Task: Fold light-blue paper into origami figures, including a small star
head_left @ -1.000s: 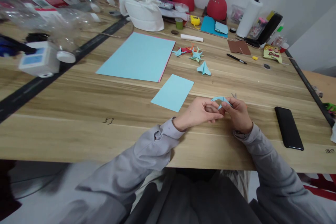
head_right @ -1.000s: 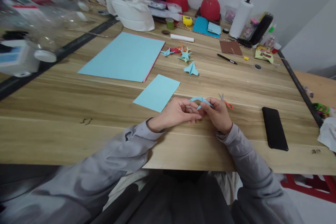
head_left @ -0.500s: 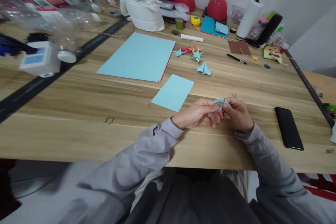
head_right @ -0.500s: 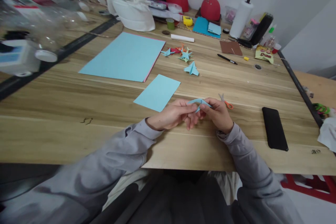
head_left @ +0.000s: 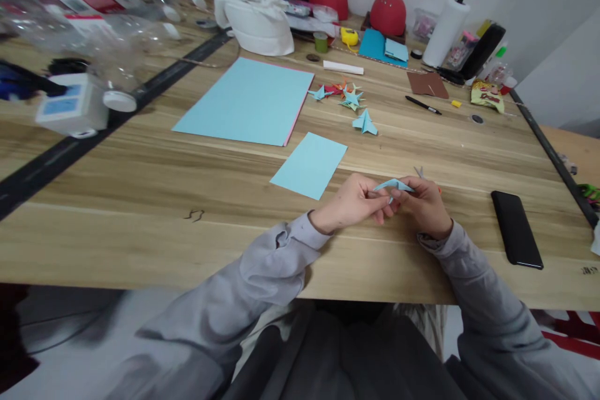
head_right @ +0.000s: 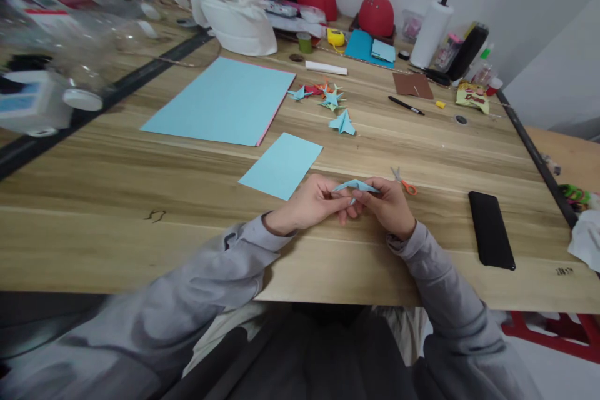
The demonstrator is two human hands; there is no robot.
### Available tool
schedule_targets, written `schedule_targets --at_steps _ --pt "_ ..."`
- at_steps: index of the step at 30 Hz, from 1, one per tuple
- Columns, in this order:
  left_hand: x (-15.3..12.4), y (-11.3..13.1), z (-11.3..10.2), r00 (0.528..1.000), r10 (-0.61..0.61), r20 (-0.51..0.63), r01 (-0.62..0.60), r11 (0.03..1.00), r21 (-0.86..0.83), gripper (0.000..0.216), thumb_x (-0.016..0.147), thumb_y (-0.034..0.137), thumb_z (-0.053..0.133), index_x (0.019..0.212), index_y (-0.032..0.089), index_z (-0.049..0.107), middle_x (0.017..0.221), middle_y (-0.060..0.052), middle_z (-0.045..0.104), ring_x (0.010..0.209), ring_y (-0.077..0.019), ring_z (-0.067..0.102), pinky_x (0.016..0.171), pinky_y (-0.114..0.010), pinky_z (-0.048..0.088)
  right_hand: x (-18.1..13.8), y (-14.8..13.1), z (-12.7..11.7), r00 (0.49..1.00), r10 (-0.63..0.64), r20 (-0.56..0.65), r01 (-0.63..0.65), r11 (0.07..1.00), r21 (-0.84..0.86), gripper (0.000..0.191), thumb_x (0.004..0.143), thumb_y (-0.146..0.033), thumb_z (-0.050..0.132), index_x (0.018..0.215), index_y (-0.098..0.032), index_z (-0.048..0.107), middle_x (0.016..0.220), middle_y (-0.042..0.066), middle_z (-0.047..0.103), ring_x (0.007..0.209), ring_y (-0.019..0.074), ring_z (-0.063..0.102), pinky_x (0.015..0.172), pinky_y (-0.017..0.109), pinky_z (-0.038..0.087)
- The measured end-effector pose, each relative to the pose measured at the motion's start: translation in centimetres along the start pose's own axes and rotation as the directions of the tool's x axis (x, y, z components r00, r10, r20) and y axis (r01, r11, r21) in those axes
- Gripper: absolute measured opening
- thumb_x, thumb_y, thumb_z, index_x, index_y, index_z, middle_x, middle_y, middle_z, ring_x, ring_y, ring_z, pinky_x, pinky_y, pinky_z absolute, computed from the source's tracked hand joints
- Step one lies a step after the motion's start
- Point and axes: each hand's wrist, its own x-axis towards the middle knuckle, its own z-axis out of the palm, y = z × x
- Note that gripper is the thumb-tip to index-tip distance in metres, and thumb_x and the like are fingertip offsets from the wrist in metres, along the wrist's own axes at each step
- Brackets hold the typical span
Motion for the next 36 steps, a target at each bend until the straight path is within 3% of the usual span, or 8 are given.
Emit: schedule_targets --at_steps 5,18,25,36 --pt "0.06 -0.29 0.16 0.999 0.021 -0.026 -0.018 0.996 0.084 0.018 0.079 0.018 0.068 0.062 0.011 0.069 0.063 -0.006 0.071 0.048 -0.0094 0.062 0.048 -0.017 0.047 -0.02 0.00 0.13 1.000 0.004 0.014 -0.004 1.000 0.003 0.038 0.076 -0.051 0.076 0.068 -0.016 0.063 0.054 -0.001 0.064 0.047 0.0109 0.057 0.047 0.025 0.046" --pt "-0.01 -0.34 0.67 0.994 0.075 -0.083 -0.073 0.997 0.031 0.016 0.075 0.024 0.076 0.066 0.011 0.071 0.066 -0.005 0.072 0.049 -0.0076 0.061 0.049 -0.016 0.049 -0.08 -0.17 0.04 0.999 -0.048 -0.004 0.047 0.997 -0.059 0.040 0.078 -0.054 0.073 0.067 -0.017 0.063 0.052 -0.001 0.062 0.044 0.0106 0.055 0.045 0.024 0.043" --pt "-0.08 -0.30 0.83 0.997 0.005 -0.077 -0.007 1.000 -0.023 0.011 0.070 0.016 0.079 0.077 0.011 0.073 0.066 -0.004 0.073 0.048 -0.0081 0.060 0.050 -0.019 0.050 -0.02 -0.42 0.10 0.996 -0.070 -0.054 0.066 0.996 -0.064 0.039 0.076 -0.054 0.075 0.067 -0.018 0.061 0.049 -0.003 0.058 0.041 0.0101 0.051 0.041 0.024 0.042" --pt "-0.29 0.03 0.55 0.993 0.117 -0.030 -0.118 0.992 -0.036 0.031 0.077 0.040 0.076 0.067 0.011 0.070 0.063 -0.005 0.071 0.049 -0.0087 0.059 0.050 -0.020 0.048 -0.12 0.06 -0.03 0.998 -0.061 0.002 0.061 0.998 0.001 0.036 0.079 -0.048 0.075 0.068 -0.016 0.063 0.051 -0.002 0.060 0.043 0.0095 0.053 0.043 0.022 0.041"
